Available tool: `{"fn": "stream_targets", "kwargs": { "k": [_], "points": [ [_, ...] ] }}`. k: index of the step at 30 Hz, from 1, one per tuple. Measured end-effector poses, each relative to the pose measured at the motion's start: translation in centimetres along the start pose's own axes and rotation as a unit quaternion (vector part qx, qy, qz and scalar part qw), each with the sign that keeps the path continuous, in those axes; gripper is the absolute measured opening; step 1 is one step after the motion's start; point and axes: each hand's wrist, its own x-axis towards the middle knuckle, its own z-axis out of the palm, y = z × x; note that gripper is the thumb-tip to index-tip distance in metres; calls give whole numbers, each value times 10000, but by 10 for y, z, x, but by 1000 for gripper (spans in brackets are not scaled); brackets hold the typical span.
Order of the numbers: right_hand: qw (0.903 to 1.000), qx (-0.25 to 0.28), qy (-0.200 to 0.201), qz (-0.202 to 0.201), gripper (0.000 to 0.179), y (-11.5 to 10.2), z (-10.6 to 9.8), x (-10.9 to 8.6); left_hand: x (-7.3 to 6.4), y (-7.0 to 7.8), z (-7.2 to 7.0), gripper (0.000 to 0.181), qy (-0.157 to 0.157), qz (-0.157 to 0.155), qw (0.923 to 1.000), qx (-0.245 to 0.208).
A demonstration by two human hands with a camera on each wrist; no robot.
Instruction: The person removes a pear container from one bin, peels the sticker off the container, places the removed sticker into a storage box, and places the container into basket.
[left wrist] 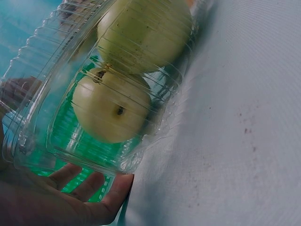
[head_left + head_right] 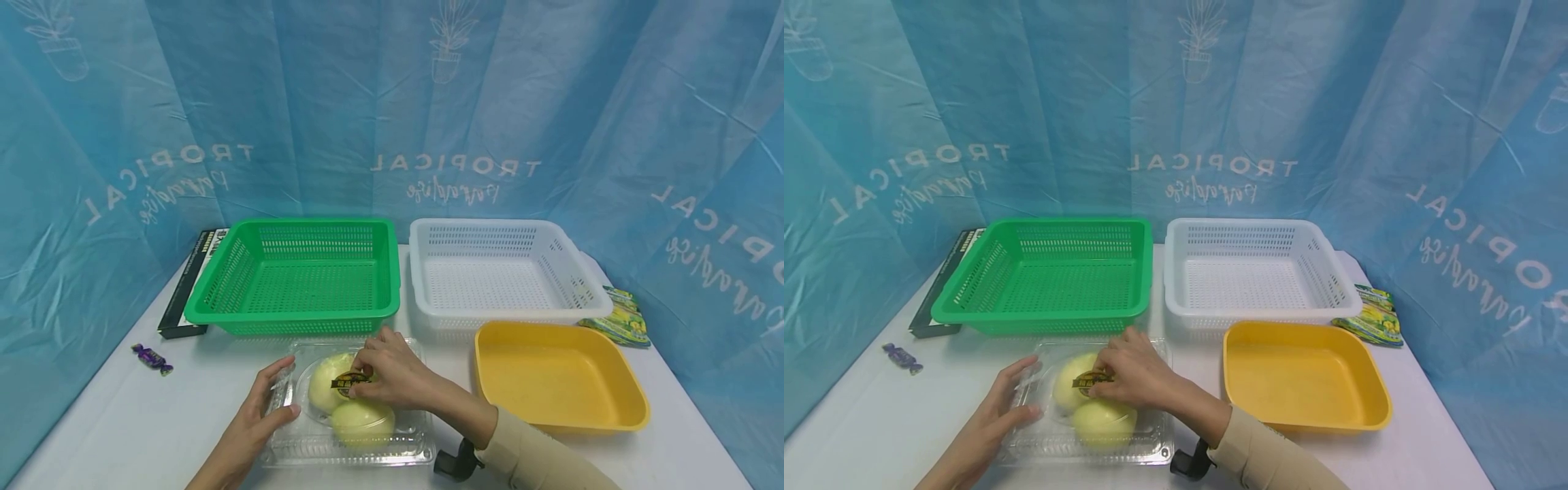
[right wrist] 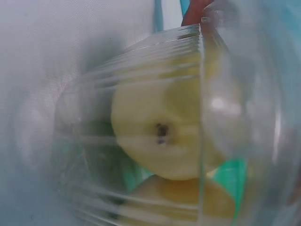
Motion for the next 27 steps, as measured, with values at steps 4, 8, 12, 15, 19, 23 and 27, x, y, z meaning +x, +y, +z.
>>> {"fn": "stream_targets", "kwargs": {
  "k": [4, 8, 12, 15, 19, 23, 27],
  "points": [
    [10000, -44, 33, -26, 25, 0, 1, -1, -1, -1, 0, 70, -14, 45, 10000, -3],
    [10000, 26, 31, -36, 24, 0, 1, -1, -1, 0, 0, 70, -15, 24, 10000, 1],
    [10000, 43, 12, -79, 23, 0, 1, -2, -1, 1, 0, 70, -18, -30, 10000, 1],
    [9999, 32, 25, -121, 23, 0, 1, -2, -1, 1, 0, 71, -16, -38, 10000, 19],
    [9998, 42, 93, -165, 21, 1, 0, -2, -1, 1, 0, 70, -9, -12, 10000, 59],
    [9996, 93, 171, -201, 17, 1, 0, -2, -1, 1, 0, 70, -4, 56, 10000, 49],
    [9991, 276, 242, -228, 13, 2, 0, -2, -1, 0, 0, 70, -16, 131, 9999, 33]
  ]
}}
